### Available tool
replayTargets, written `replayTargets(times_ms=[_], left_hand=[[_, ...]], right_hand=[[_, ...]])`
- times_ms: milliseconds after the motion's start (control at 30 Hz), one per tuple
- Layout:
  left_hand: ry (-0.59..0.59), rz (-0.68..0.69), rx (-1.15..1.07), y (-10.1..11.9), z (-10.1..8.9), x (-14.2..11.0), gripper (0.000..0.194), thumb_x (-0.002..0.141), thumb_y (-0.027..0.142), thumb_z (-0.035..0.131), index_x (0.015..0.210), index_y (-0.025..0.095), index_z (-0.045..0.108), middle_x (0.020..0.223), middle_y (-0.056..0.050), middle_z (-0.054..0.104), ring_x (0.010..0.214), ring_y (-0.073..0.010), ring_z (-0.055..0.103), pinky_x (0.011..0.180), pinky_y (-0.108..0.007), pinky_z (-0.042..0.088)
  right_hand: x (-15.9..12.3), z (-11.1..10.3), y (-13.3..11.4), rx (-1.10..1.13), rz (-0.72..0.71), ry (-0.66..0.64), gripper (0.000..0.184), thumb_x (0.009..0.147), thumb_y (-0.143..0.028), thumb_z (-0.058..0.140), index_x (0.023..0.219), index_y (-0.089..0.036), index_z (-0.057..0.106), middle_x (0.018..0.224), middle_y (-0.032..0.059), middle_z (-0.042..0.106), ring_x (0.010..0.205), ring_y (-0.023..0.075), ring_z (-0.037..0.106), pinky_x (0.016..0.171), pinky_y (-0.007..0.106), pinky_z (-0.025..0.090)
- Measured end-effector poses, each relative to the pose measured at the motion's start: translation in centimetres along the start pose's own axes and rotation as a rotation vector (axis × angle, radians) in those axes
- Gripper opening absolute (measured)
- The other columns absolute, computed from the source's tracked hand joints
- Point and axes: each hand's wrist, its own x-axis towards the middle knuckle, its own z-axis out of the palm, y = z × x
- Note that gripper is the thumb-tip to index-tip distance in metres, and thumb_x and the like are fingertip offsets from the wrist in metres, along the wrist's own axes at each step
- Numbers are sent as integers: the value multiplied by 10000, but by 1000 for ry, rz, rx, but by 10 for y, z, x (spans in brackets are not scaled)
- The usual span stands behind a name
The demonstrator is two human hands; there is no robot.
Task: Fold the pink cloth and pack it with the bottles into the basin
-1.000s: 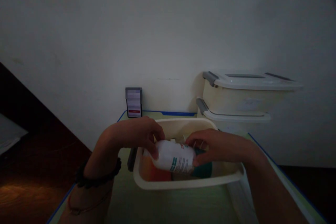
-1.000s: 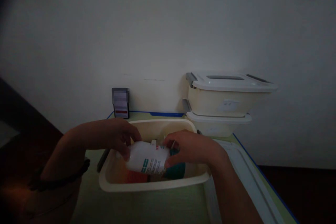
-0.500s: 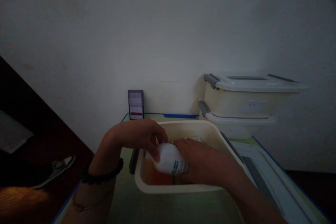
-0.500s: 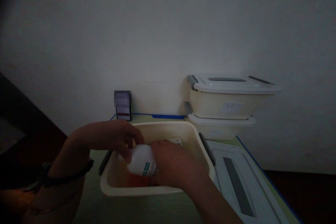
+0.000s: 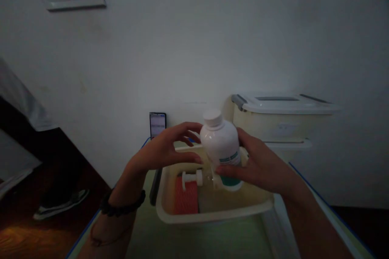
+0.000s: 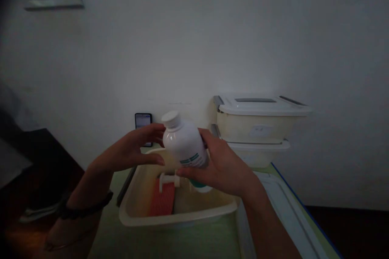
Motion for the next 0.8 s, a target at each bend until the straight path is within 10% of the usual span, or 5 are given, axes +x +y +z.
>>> replayTargets(times_ms=[133,267,800], left_hand=[[10,-5,97,2,12,7,357,741,289,690,1050,158,566,1069,-73,621,921,-168,603,830,-309,510],[21,-41,71,13,24,9,537,715,304,709,1182,182,475,1179,-89,572,994,-196,589,824,-317,524],[519,-80,102,19,25,8,531,634,363,737,1071,165,509,984,-73,672,805,-218,662,656,-308,562]], right_hand=[[3,7,5,209,36,212,572,658,-406,725,1131,-211,468,1084,75,623,942,223,600,770,345,496],[6,20,-2,460,93,290,466,690,-389,700,1055,-211,471,956,48,654,820,190,633,680,312,524],[7,20,1,452,54,70,589,827,-450,541,1341,-258,326,1381,105,430,1170,215,514,961,413,442]])
